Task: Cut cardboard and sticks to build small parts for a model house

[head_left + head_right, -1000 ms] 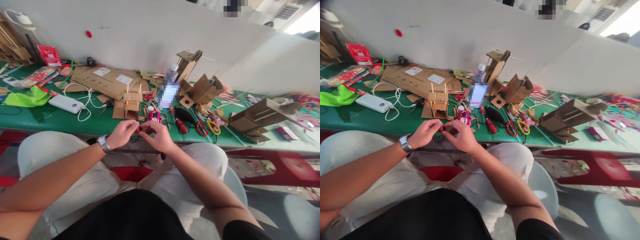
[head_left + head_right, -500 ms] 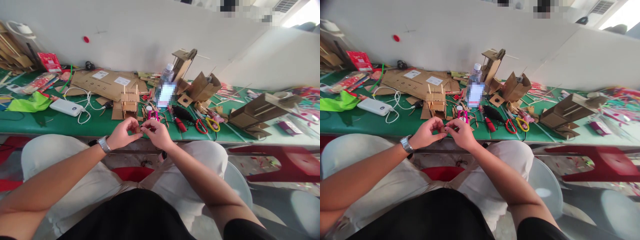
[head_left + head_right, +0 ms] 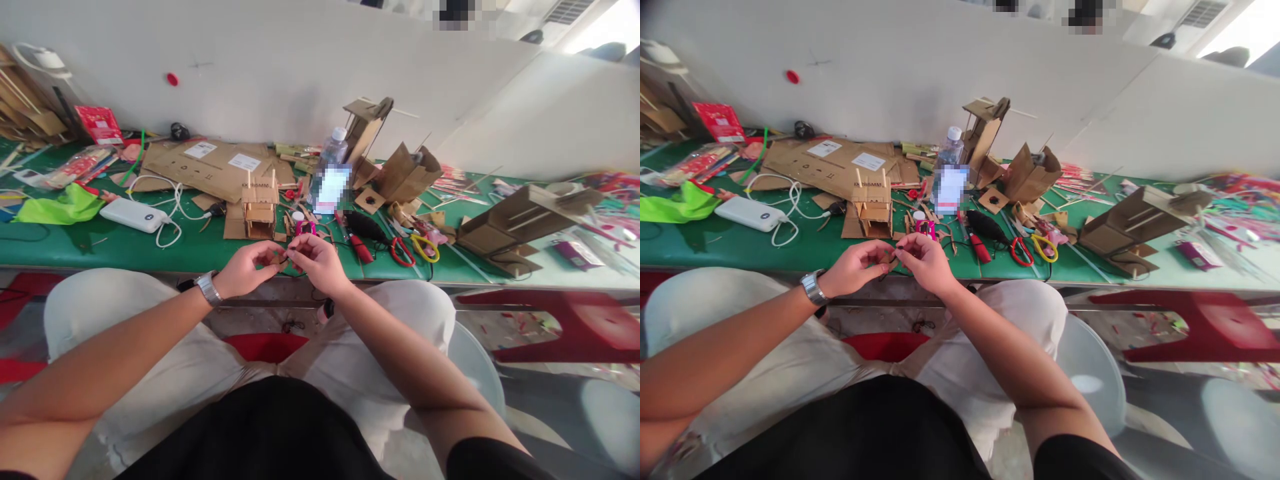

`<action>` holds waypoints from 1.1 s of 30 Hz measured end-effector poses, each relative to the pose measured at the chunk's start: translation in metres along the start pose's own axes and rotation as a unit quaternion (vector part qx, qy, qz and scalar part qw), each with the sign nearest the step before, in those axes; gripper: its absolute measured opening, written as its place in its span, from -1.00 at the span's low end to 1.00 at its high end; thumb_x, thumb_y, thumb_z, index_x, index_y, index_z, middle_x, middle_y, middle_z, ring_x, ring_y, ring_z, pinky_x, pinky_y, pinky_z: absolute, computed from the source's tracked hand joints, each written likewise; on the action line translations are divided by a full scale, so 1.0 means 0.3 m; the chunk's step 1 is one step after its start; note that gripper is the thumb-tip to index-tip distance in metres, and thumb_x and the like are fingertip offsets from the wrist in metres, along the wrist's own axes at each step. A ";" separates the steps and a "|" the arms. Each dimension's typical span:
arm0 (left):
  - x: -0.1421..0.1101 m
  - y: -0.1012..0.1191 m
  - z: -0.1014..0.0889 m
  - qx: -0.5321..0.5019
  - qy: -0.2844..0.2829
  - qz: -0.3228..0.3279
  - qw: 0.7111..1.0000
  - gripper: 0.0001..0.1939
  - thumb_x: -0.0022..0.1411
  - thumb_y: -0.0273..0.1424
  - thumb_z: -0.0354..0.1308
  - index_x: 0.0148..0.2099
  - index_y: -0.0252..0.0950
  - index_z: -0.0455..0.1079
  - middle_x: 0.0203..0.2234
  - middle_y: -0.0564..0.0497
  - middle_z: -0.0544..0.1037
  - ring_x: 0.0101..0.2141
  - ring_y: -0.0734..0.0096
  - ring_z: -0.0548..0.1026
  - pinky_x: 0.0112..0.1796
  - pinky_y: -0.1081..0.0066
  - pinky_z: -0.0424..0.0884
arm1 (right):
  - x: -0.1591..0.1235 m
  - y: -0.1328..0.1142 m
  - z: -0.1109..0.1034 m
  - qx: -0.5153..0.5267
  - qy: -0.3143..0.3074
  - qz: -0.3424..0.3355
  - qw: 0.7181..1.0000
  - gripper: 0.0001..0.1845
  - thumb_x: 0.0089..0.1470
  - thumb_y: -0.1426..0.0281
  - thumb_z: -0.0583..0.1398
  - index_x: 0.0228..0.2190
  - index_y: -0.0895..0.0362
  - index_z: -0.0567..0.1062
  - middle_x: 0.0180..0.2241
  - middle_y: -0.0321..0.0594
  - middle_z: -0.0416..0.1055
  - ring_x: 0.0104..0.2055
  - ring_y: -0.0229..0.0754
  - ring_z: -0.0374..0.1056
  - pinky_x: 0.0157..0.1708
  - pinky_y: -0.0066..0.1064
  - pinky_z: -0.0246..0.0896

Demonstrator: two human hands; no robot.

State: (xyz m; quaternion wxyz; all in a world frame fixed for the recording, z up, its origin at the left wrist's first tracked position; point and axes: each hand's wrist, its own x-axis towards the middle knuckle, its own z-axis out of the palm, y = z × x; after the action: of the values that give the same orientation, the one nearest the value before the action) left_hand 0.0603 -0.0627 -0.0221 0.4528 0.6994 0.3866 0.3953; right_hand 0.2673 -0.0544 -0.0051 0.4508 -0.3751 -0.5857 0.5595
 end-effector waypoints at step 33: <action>0.000 0.016 -0.028 -0.012 0.033 0.010 0.999 -0.73 0.31 -0.25 0.25 -0.38 -0.32 0.49 -0.51 -0.01 0.59 -0.50 0.43 0.57 -0.42 0.48 0.44 | 0.021 -0.030 -0.064 0.042 0.016 0.041 0.998 -0.45 0.07 0.01 0.42 -0.08 0.12 0.51 -0.40 -0.34 0.43 -0.54 -0.35 0.32 -0.61 -0.51 0.23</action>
State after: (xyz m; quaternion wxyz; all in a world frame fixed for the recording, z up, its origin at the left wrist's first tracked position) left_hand 0.0536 -0.0613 -0.0153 0.4437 0.6845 0.3897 0.4275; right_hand 0.2839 -0.0432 0.0041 0.4520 -0.3885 -0.5382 0.5959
